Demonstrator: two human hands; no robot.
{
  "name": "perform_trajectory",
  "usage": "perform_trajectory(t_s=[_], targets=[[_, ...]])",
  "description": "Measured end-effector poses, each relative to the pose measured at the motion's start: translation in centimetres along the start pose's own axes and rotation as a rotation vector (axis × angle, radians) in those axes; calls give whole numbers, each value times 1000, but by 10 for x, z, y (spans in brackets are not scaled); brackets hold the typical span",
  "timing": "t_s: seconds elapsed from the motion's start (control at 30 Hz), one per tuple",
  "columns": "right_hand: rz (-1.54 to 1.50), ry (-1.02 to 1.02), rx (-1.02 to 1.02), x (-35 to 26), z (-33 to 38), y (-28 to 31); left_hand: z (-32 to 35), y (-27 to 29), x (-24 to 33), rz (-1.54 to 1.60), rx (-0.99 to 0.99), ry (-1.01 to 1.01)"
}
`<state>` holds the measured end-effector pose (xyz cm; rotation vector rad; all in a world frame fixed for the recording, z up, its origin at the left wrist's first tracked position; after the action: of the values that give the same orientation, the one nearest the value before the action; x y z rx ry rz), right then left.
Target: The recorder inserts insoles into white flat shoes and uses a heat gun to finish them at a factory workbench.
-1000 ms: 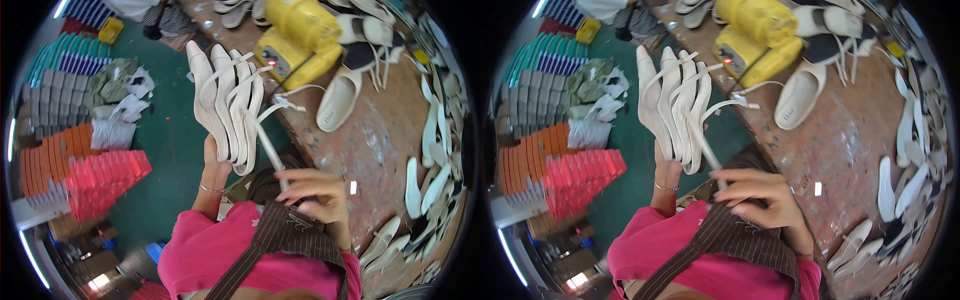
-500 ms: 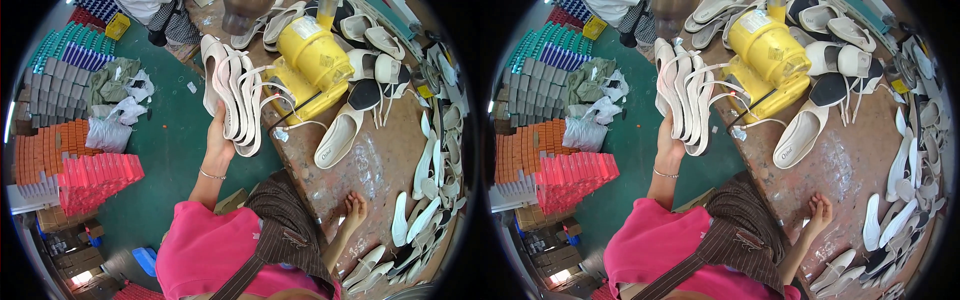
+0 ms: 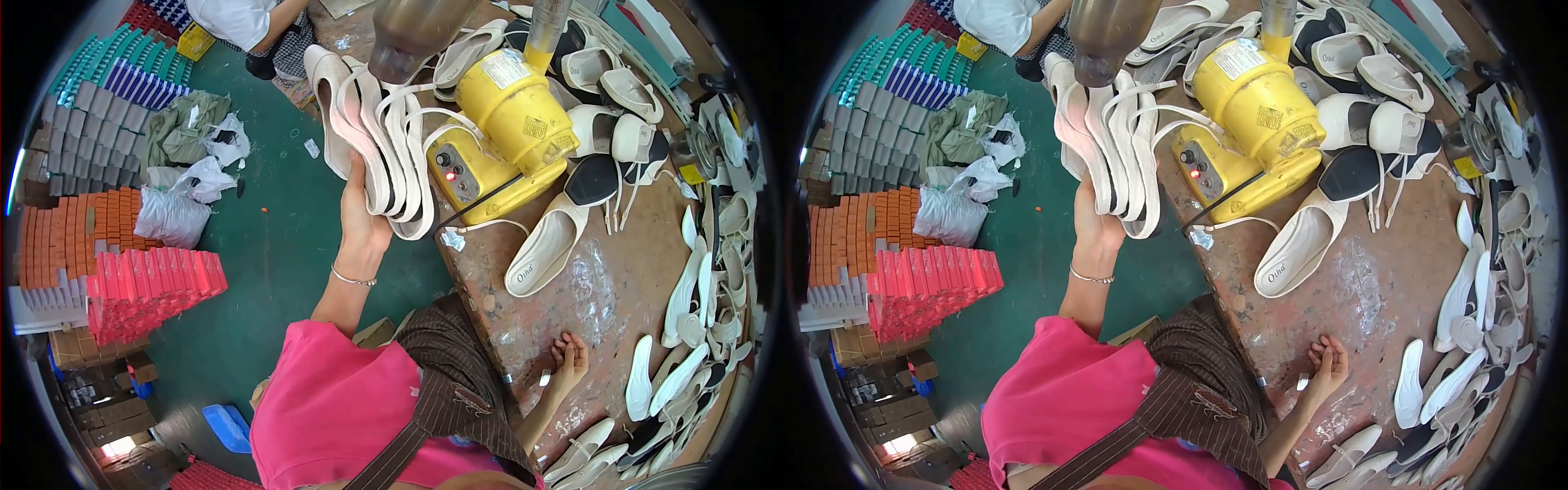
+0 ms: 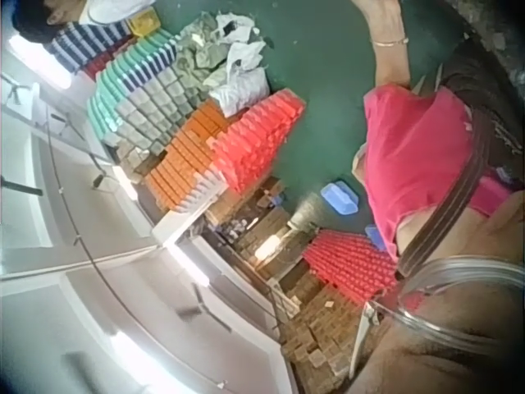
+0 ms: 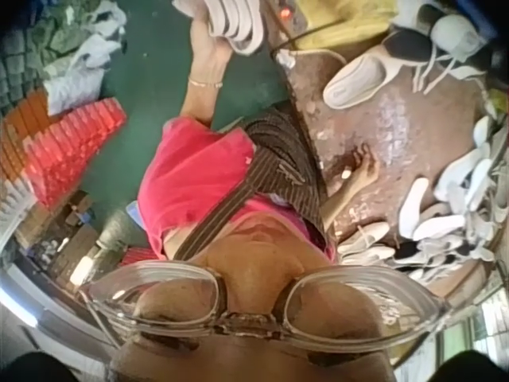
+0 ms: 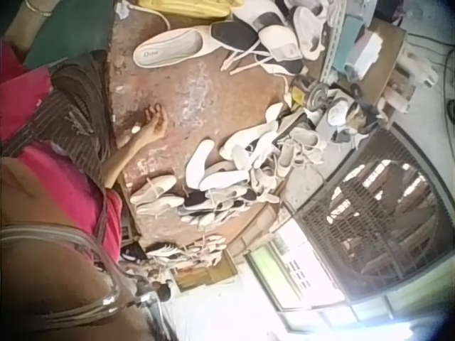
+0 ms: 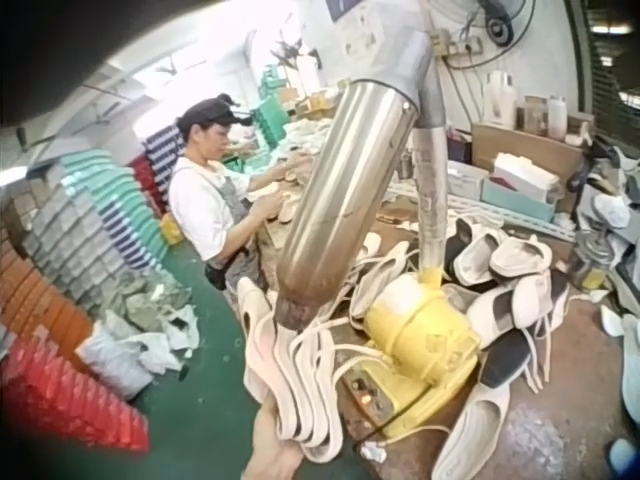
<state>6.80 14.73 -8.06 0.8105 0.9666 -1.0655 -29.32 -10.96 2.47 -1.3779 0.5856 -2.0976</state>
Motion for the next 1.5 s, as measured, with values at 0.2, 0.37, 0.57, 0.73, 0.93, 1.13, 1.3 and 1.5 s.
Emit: perform_trajectory(t_s=[0.2,0.37,0.57,0.73,0.93,1.13,1.3,1.5], targets=[[3,5,10,0,-1,-1,-8,-2,2,62,-11,-48],[4,1,15,-1,-1,-2,-12,-5,3,90,-33,-100],[26,-1,20,1,-4,1,-22,3,-3,168,-51,-94],[25,-1,15,0,-4,2,-15,-13,3,227,45,-121],[36,15,16,0,-5,1,-21,-11,5,294,15,-113],[69,11,30,-1,-5,-1,-24,-17,10,367,20,-158],[51,14,25,-1,-7,-2,-37,-14,17,345,-31,-188],[47,11,23,-2,-7,-1,-83,-48,65,5,78,-449]])
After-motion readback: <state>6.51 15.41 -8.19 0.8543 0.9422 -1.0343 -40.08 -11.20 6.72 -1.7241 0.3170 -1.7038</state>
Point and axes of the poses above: each hand's wrist, its own z-axis away from the middle knuckle, its own y-axis out of the back of the hand, x = y × z, the point moved 2 cm from there along -z, towards the middle knuckle, and after that the axes turned 12 degrees about x, right-handed, at the moved point
